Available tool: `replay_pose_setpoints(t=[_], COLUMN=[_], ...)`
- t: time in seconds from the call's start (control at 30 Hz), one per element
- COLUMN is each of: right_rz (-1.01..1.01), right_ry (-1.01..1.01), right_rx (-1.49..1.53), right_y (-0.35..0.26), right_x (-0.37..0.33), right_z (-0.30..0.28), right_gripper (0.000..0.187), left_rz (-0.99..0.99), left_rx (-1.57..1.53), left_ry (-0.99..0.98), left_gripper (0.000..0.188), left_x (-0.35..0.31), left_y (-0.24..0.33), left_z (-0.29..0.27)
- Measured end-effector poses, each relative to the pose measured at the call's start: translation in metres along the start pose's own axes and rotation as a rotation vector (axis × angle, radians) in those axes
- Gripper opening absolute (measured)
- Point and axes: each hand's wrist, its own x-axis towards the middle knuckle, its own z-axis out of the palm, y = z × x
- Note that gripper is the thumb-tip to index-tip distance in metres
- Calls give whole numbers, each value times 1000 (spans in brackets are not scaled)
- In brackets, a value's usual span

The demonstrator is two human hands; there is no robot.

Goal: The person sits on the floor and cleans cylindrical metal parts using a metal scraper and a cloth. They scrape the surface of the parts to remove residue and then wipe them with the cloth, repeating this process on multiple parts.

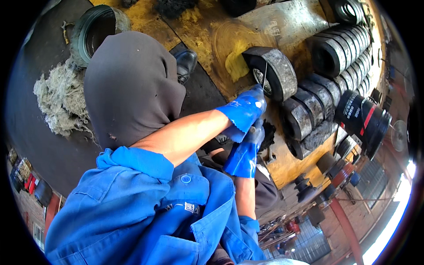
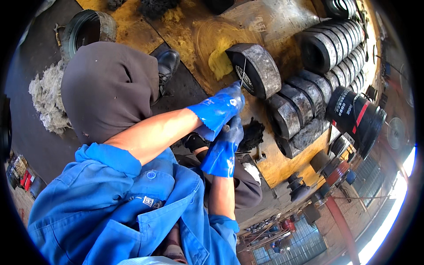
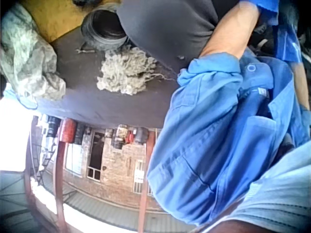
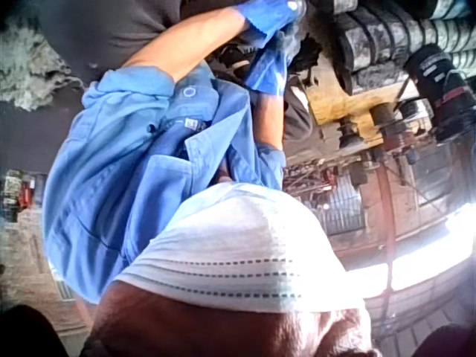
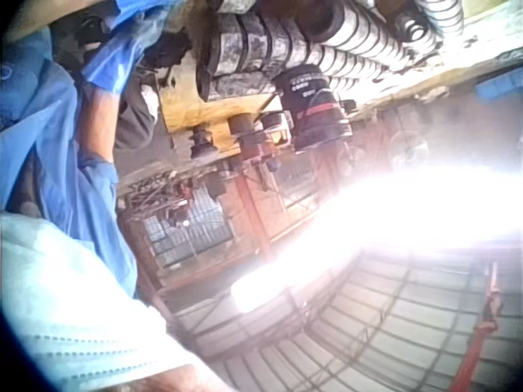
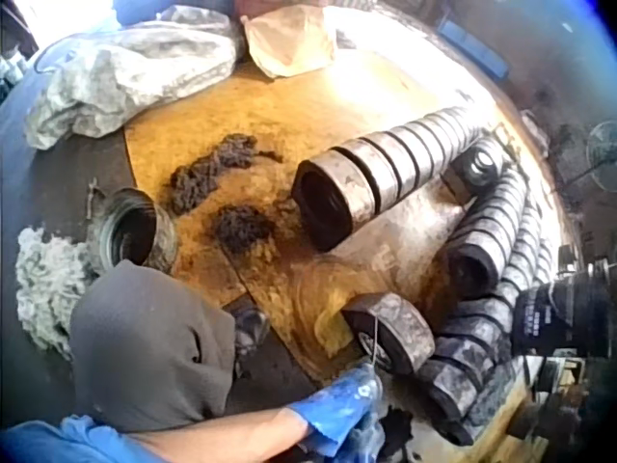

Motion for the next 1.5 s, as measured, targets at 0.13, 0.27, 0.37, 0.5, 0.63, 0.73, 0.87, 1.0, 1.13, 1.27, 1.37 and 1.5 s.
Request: replay_pose_setpoints(t=[0.13,0.27,0.37,0.5,0.63,0.73,0.87,1.0,1.13,1.27,1.37,1.5], right_rz=[-24,22,-6,-69,199,-16,66,-157,-81,148,17,-33], right_ry=[-6,-40,-14,-38,-5,-51,-38,58,61,-83,24,36], right_rx=[-387,-438,-391,-530,-451,-545,-433,-277,-427,-273,-351,-321], right_y=[-68,-54,-56,-93,-52,-105,-48,-27,-63,-43,-68,-59], right_x=[4,4,14,12,9,19,-6,0,2,3,8,-3], right_z=[-1,-7,-3,17,-13,16,-12,-12,9,-7,4,6], right_gripper=[53,58,58,50,57,49,53,54,51,54,51,62], left_rz=[-401,-522,323,675,-278,1250,-5,15,234,-405,4,-358], left_rx=[-792,-893,-1204,-1491,-1314,-1056,-792,-783,-437,-451,-522,-834], left_ry=[-89,-13,249,544,7,436,176,266,145,127,46,96], left_gripper=[34,35,31,32,30,57,47,35,26,19,18,24], left_x=[-5,4,63,70,60,87,49,-7,6,18,17,11], left_y=[0,11,-50,-137,-33,-135,-43,-17,-33,-3,-23,-11], left_z=[-39,-27,79,172,113,110,80,24,-4,6,-3,2])
